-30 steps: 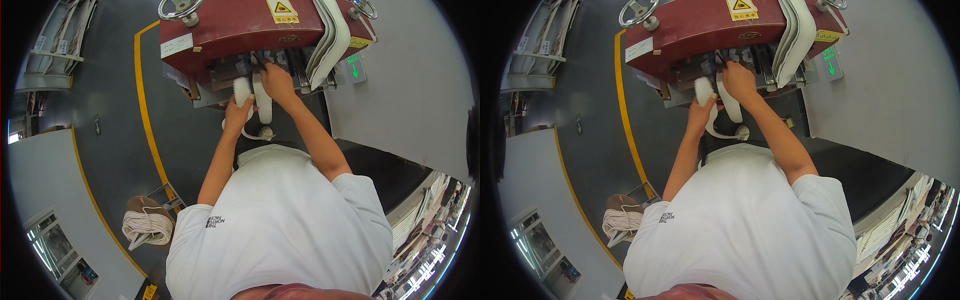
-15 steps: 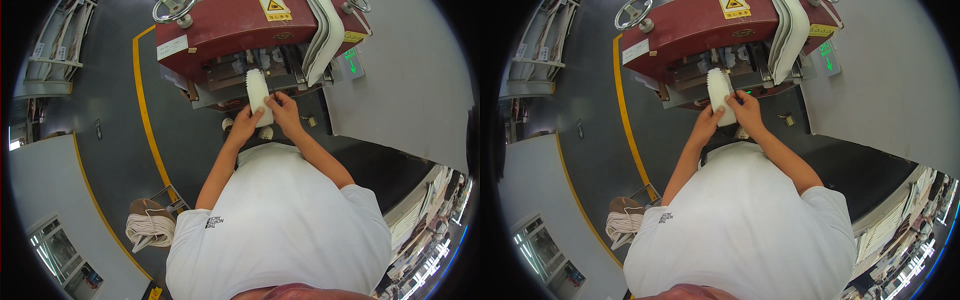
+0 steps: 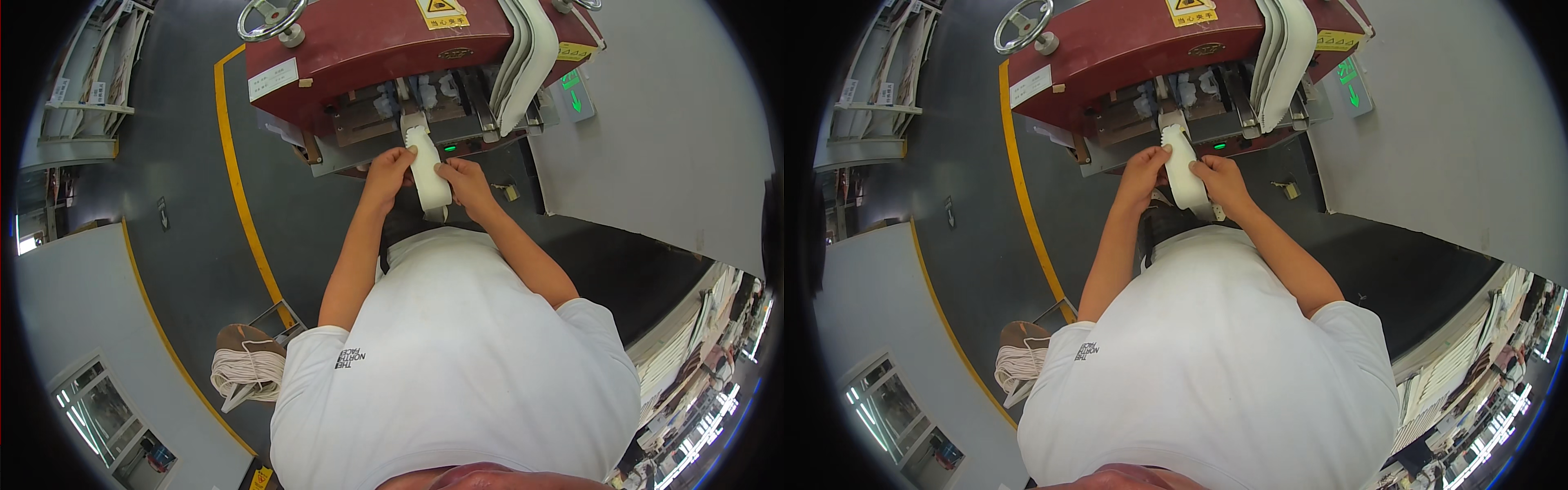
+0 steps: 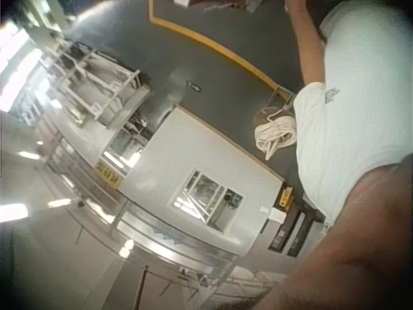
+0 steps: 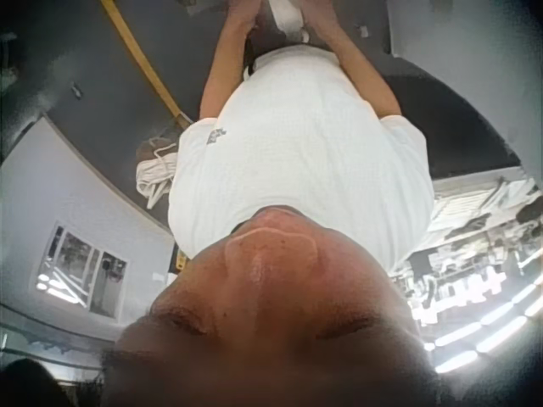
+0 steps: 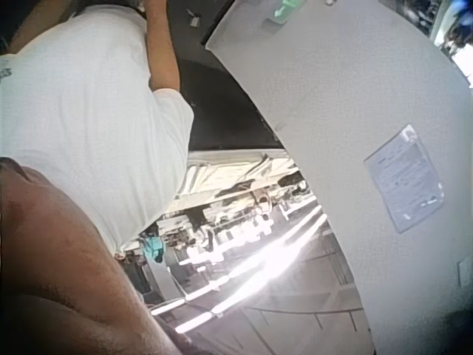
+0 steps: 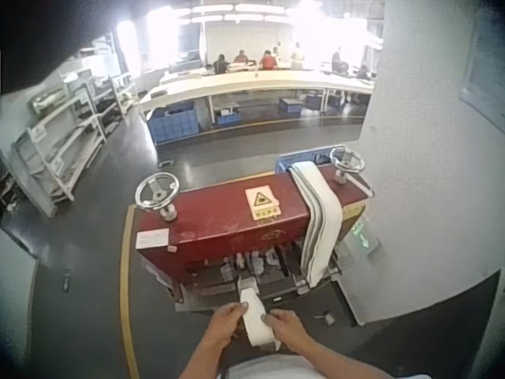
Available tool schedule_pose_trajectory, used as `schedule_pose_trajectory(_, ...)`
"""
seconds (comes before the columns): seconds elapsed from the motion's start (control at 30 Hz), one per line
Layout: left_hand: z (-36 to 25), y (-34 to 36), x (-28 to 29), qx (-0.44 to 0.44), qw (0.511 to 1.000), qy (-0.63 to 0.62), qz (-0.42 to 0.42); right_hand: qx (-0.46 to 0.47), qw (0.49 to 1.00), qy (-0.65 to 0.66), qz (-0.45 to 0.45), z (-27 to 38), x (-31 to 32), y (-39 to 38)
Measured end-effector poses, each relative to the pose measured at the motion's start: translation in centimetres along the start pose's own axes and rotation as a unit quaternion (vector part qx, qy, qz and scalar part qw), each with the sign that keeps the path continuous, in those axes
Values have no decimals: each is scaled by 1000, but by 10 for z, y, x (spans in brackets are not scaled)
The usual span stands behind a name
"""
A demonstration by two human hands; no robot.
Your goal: The person loads long white strips onto a machine, guides them through the mechanism using a hand tool and their fingers, and cuts and separates individual notched pieces.
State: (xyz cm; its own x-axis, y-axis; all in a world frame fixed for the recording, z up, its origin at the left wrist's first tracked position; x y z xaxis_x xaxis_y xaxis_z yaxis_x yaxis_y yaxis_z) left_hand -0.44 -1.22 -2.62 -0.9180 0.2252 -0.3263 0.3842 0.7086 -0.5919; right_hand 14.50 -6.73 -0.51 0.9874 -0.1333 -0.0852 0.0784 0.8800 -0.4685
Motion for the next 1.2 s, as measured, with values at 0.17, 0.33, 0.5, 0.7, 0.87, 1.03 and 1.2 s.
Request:
schedule_pose_trajectory(0.17,-14,14,-6,12,998,-30,-54,-43,996,80,-1,15,0,9)
schedule_pose_trajectory(0.33,-12,28,-1,32,996,-67,-39,-61,986,154,16,34,0,20)
schedule_pose_trajectory(0.5,-19,29,3,37,996,-71,-24,-70,987,142,20,34,0,25)
schedule_pose_trajectory(0.7,-21,30,3,46,996,-77,6,-75,989,128,22,29,1,26)
schedule_pose_trajectory(0.87,-20,36,6,59,996,-66,17,-86,988,125,23,27,1,27)
schedule_pose_trajectory(1.03,-23,42,9,56,997,-56,0,-83,988,125,19,29,-2,34)
schedule_pose_trajectory(1.2,-25,51,12,51,996,-20,-64,-43,998,37,1,18,-1,50)
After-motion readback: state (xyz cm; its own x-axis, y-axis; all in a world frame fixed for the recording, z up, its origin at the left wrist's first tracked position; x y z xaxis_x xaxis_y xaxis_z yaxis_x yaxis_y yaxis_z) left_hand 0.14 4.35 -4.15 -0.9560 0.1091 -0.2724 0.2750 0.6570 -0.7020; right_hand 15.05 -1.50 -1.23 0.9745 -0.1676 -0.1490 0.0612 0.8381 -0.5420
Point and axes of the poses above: each hand's wrist, its own y-axis towards the middle knuckle, its own x-axis out of the back of the hand, z = x × y, the point moved 5 cm from there along y, towards the middle knuckle, and after that the axes turned 4 degrees about x, right-handed, at the moved point
